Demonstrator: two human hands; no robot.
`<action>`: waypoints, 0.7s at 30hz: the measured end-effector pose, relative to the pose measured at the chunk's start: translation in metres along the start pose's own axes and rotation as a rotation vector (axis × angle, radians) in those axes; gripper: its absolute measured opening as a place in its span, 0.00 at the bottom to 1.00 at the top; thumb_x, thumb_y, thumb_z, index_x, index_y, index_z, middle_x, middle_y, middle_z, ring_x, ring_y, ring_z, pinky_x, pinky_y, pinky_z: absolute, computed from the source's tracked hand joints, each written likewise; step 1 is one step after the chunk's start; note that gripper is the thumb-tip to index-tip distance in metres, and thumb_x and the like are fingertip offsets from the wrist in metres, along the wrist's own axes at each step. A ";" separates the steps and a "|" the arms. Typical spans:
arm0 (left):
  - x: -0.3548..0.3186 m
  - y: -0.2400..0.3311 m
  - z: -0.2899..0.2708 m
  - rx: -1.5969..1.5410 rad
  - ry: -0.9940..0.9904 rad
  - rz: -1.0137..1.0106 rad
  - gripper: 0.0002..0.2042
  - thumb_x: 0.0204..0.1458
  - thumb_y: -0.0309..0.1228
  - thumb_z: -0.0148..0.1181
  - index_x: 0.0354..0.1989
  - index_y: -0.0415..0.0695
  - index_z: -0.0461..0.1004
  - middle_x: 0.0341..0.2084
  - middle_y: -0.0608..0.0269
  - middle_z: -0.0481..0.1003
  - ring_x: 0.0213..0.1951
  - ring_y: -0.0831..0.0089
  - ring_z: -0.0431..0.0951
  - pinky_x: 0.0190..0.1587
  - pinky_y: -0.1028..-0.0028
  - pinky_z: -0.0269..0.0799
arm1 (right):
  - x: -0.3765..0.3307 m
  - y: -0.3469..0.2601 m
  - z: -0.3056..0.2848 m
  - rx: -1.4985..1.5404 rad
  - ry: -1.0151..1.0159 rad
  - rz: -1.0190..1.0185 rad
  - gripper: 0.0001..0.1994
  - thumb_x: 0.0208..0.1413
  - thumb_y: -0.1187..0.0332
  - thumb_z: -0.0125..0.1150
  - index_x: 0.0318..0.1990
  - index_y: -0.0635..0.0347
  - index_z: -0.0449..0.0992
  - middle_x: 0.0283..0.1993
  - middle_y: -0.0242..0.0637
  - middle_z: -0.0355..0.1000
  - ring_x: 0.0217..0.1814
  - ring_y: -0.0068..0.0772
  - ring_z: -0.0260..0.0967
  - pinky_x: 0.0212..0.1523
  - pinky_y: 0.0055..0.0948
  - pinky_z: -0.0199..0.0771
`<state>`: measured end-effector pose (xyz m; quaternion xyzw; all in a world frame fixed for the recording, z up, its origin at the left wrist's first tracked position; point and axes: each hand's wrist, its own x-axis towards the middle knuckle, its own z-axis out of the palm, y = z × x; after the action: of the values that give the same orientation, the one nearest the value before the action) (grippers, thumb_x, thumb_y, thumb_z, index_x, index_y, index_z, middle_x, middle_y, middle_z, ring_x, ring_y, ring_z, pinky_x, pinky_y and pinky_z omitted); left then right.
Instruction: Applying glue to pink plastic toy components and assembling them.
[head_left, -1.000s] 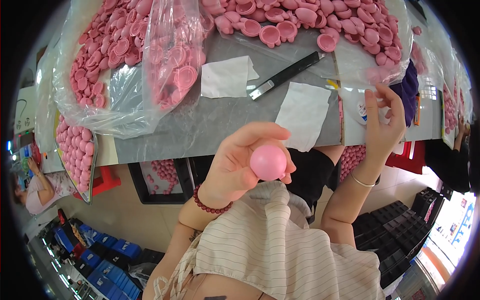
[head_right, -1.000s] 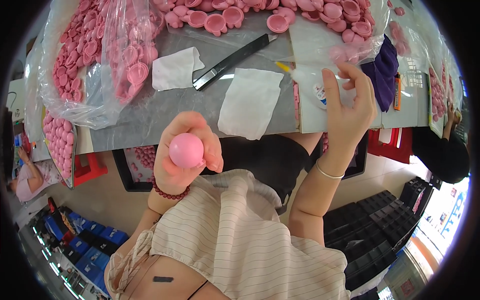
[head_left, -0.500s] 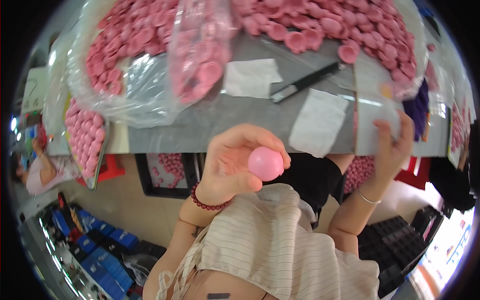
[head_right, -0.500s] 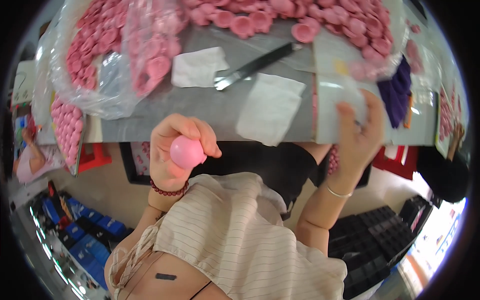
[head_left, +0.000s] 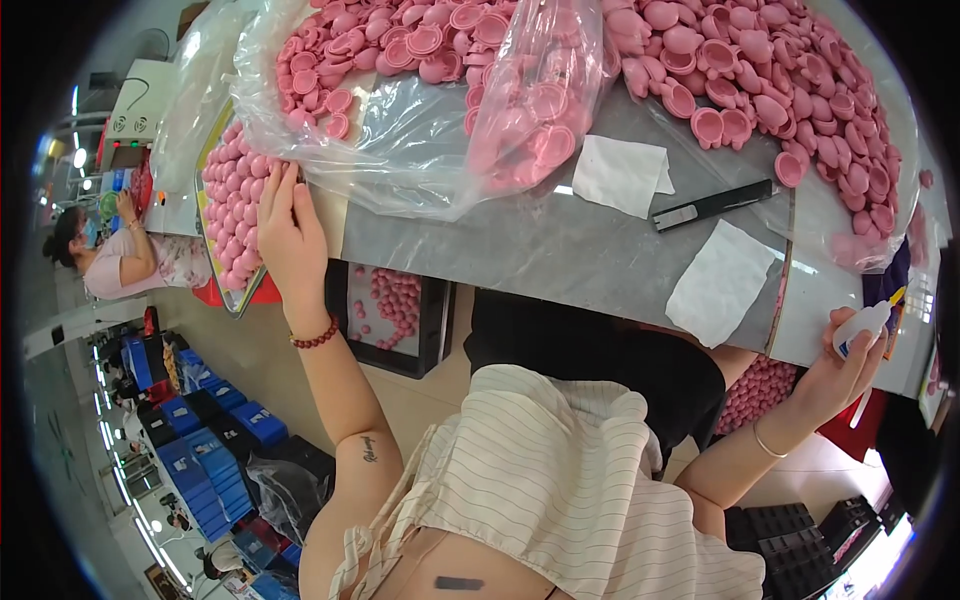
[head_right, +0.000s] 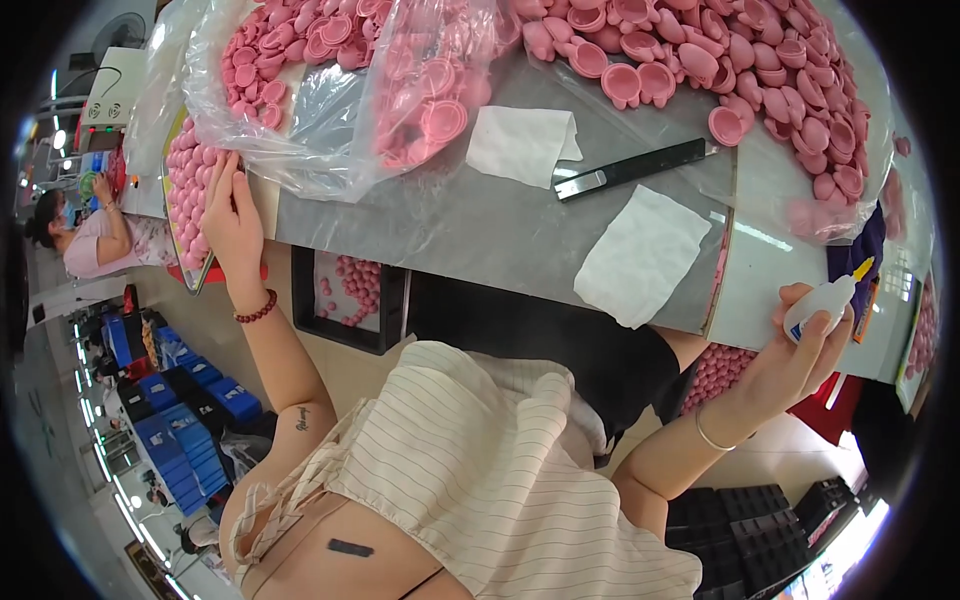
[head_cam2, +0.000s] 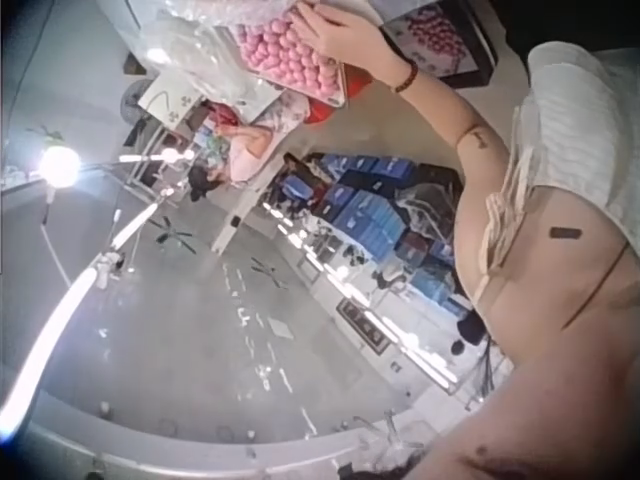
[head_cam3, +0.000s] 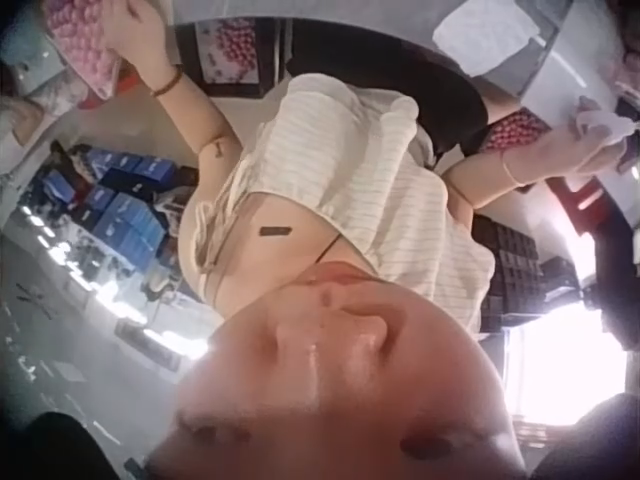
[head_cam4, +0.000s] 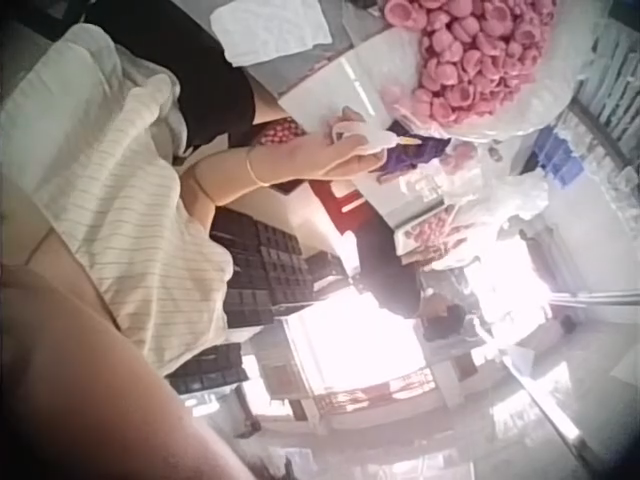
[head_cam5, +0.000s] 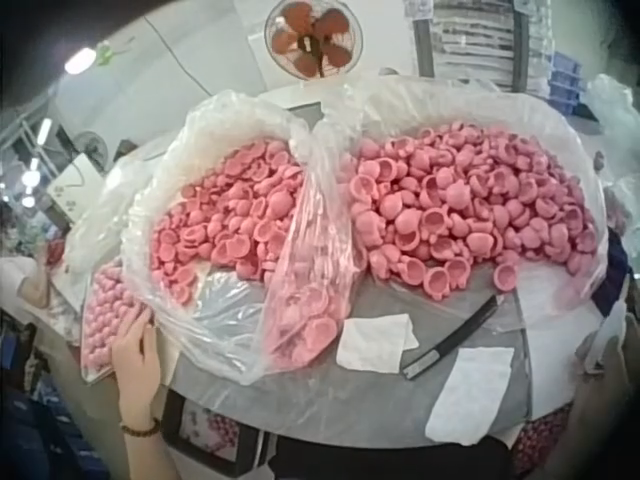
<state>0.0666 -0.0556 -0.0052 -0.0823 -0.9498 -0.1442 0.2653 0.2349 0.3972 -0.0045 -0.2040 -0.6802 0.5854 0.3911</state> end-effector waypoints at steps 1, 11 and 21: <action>0.000 0.000 0.002 0.102 -0.012 0.091 0.15 0.50 0.29 0.42 0.46 0.36 0.64 0.44 0.53 0.67 0.48 0.60 0.64 0.50 0.69 0.57 | 0.000 0.001 -0.001 0.014 -0.024 -0.004 0.15 0.52 0.64 0.46 0.42 0.66 0.60 0.29 0.40 0.65 0.33 0.24 0.59 0.29 0.19 0.56; 0.067 -0.004 -0.005 -0.144 0.020 -0.258 0.30 0.47 0.46 0.46 0.50 0.31 0.55 0.49 0.44 0.60 0.51 0.60 0.61 0.52 0.69 0.54 | 0.000 0.000 -0.006 0.039 -0.050 -0.008 0.14 0.51 0.64 0.46 0.40 0.65 0.61 0.28 0.38 0.65 0.32 0.23 0.58 0.29 0.19 0.54; 0.158 -0.039 -0.003 0.126 0.216 -0.175 0.22 0.43 0.44 0.51 0.37 0.34 0.70 0.27 0.45 0.71 0.35 0.63 0.73 0.39 0.71 0.64 | 0.000 -0.002 0.000 0.086 -0.059 -0.029 0.12 0.51 0.65 0.46 0.38 0.65 0.62 0.25 0.36 0.63 0.29 0.21 0.56 0.27 0.18 0.52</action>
<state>-0.0751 -0.0803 0.0718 0.0336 -0.9264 -0.1150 0.3569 0.2355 0.3966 -0.0026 -0.1596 -0.6686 0.6141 0.3877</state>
